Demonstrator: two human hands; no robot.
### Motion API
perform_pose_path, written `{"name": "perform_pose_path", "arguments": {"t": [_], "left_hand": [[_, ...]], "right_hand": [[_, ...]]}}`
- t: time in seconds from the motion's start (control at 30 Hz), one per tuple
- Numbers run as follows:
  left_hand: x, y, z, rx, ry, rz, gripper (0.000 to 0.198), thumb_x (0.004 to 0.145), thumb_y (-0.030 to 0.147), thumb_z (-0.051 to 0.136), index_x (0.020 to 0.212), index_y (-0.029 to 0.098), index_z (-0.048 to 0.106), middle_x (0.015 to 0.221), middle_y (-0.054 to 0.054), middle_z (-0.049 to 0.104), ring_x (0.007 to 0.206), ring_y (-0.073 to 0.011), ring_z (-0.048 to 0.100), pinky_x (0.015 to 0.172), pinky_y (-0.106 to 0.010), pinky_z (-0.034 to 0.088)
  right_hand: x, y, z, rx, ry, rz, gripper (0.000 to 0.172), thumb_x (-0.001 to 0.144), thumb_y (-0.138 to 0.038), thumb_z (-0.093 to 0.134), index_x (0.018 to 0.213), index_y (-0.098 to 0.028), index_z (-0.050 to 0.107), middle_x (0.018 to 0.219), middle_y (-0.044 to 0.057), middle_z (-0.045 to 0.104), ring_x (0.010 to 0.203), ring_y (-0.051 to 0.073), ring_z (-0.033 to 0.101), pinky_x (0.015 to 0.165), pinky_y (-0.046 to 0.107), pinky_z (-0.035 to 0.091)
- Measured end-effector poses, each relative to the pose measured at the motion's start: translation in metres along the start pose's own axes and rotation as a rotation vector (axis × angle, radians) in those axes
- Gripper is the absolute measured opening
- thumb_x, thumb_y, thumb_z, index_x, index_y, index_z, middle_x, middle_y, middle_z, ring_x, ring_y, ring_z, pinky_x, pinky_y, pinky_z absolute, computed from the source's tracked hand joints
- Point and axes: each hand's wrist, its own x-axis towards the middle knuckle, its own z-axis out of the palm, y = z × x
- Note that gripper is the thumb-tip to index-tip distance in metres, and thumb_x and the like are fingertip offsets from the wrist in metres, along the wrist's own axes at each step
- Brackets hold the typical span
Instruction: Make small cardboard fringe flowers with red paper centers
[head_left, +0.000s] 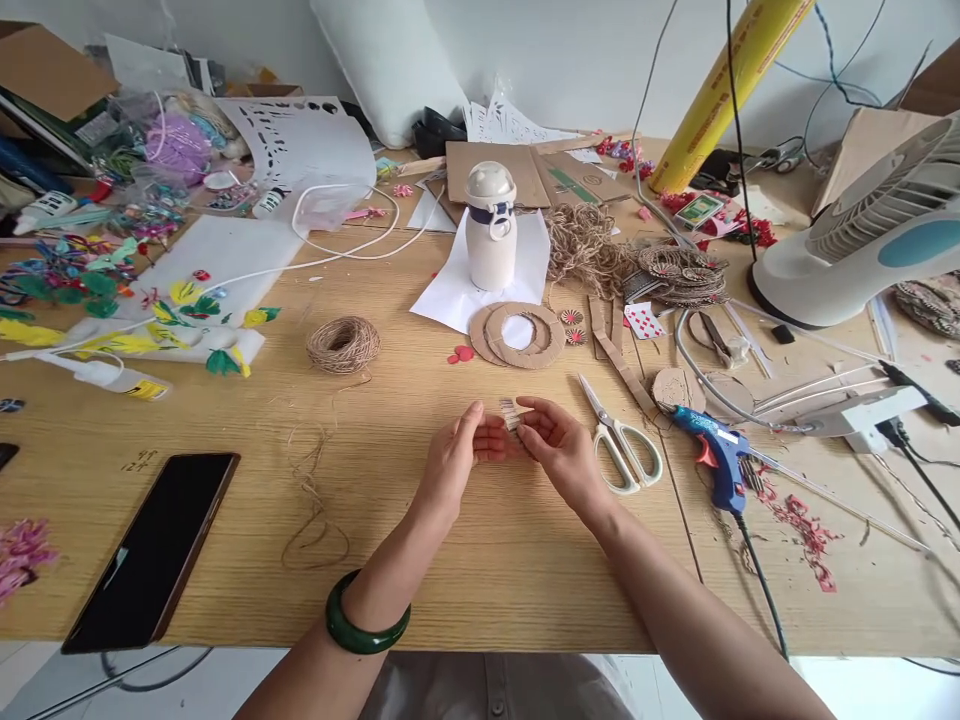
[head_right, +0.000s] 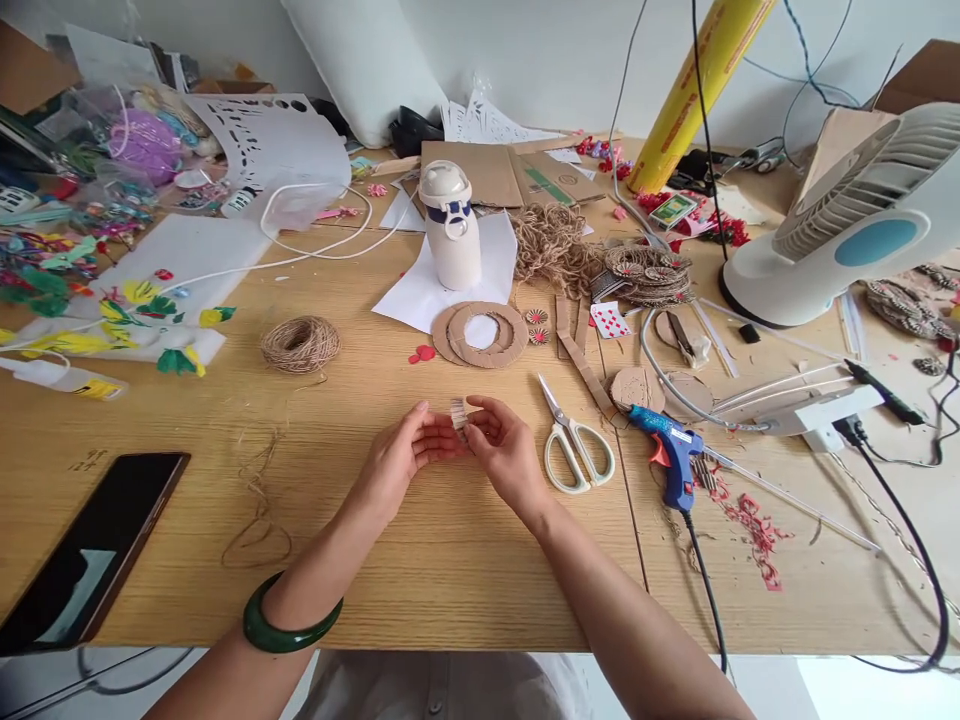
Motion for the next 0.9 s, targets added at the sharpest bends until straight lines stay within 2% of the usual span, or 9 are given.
{"name": "perform_pose_path", "arguments": {"t": [0.07, 0.2, 0.3, 0.4, 0.47, 0.57, 0.7, 0.9], "left_hand": [[0.001, 0.004, 0.003, 0.050, -0.015, -0.036, 0.048, 0.081, 0.059, 0.064, 0.082, 0.012, 0.073, 0.076, -0.008, 0.071, 0.068, -0.0174, 0.067, 0.062, -0.028, 0.055], [0.005, 0.004, 0.014, 0.053, -0.008, 0.139, 0.029, 0.074, 0.044, 0.079, 0.081, 0.016, 0.075, 0.079, -0.002, 0.071, 0.068, -0.0118, 0.063, 0.060, -0.020, 0.051], [0.008, -0.001, 0.019, -0.038, 0.001, 0.151, 0.023, 0.074, 0.038, 0.081, 0.082, 0.018, 0.077, 0.077, -0.001, 0.071, 0.065, -0.0102, 0.063, 0.062, -0.021, 0.053], [0.010, -0.006, 0.018, -0.106, 0.010, 0.145, 0.019, 0.076, 0.036, 0.080, 0.082, 0.018, 0.078, 0.077, -0.001, 0.072, 0.065, -0.0104, 0.065, 0.067, -0.023, 0.056], [0.011, -0.008, 0.015, -0.123, 0.010, 0.132, 0.018, 0.077, 0.035, 0.079, 0.084, 0.019, 0.080, 0.080, -0.002, 0.074, 0.067, -0.0111, 0.067, 0.068, -0.023, 0.058], [0.010, -0.009, 0.011, -0.119, 0.013, 0.100, 0.019, 0.077, 0.034, 0.079, 0.089, 0.019, 0.080, 0.086, -0.004, 0.076, 0.073, -0.0129, 0.069, 0.069, -0.023, 0.059], [0.008, -0.009, 0.010, -0.136, 0.023, 0.060, 0.022, 0.081, 0.036, 0.075, 0.095, 0.019, 0.080, 0.099, -0.008, 0.077, 0.089, -0.0182, 0.071, 0.071, -0.026, 0.061], [0.006, -0.011, 0.013, -0.093, 0.045, 0.087, 0.024, 0.080, 0.037, 0.075, 0.095, 0.019, 0.080, 0.100, -0.007, 0.076, 0.085, -0.0165, 0.071, 0.073, -0.026, 0.061]], "right_hand": [[-0.002, -0.005, -0.003, -0.083, -0.027, -0.048, 0.036, 0.081, -0.023, 0.069, 0.116, -0.019, 0.063, 0.085, 0.001, 0.068, 0.071, 0.013, 0.063, 0.064, 0.027, 0.053], [-0.002, -0.015, -0.010, -0.186, -0.119, -0.056, 0.034, 0.086, -0.025, 0.066, 0.119, -0.020, 0.061, 0.083, 0.001, 0.068, 0.059, 0.011, 0.058, 0.055, 0.026, 0.051], [-0.002, -0.017, -0.018, -0.020, -0.108, 0.066, 0.040, 0.084, -0.037, 0.071, 0.118, -0.018, 0.059, 0.086, 0.003, 0.070, 0.067, 0.015, 0.067, 0.059, 0.029, 0.058], [-0.003, -0.014, -0.021, 0.126, -0.099, 0.221, 0.038, 0.083, -0.044, 0.072, 0.107, -0.017, 0.060, 0.075, 0.003, 0.071, 0.063, 0.017, 0.070, 0.060, 0.031, 0.060], [-0.004, -0.009, -0.020, 0.188, -0.078, 0.264, 0.033, 0.083, -0.044, 0.073, 0.095, -0.016, 0.061, 0.068, 0.000, 0.069, 0.056, 0.014, 0.068, 0.059, 0.029, 0.059], [-0.004, -0.001, -0.015, 0.260, 0.007, 0.235, 0.030, 0.082, -0.044, 0.075, 0.086, -0.017, 0.061, 0.067, -0.002, 0.067, 0.054, 0.011, 0.065, 0.058, 0.026, 0.058], [-0.005, 0.002, -0.012, 0.222, 0.086, 0.191, 0.028, 0.082, -0.042, 0.075, 0.085, -0.017, 0.062, 0.061, -0.004, 0.062, 0.052, 0.010, 0.061, 0.056, 0.024, 0.057], [-0.008, -0.007, -0.013, 0.185, 0.140, 0.169, 0.031, 0.078, -0.041, 0.079, 0.092, -0.019, 0.063, 0.068, -0.004, 0.061, 0.057, 0.010, 0.060, 0.057, 0.023, 0.056]]}}
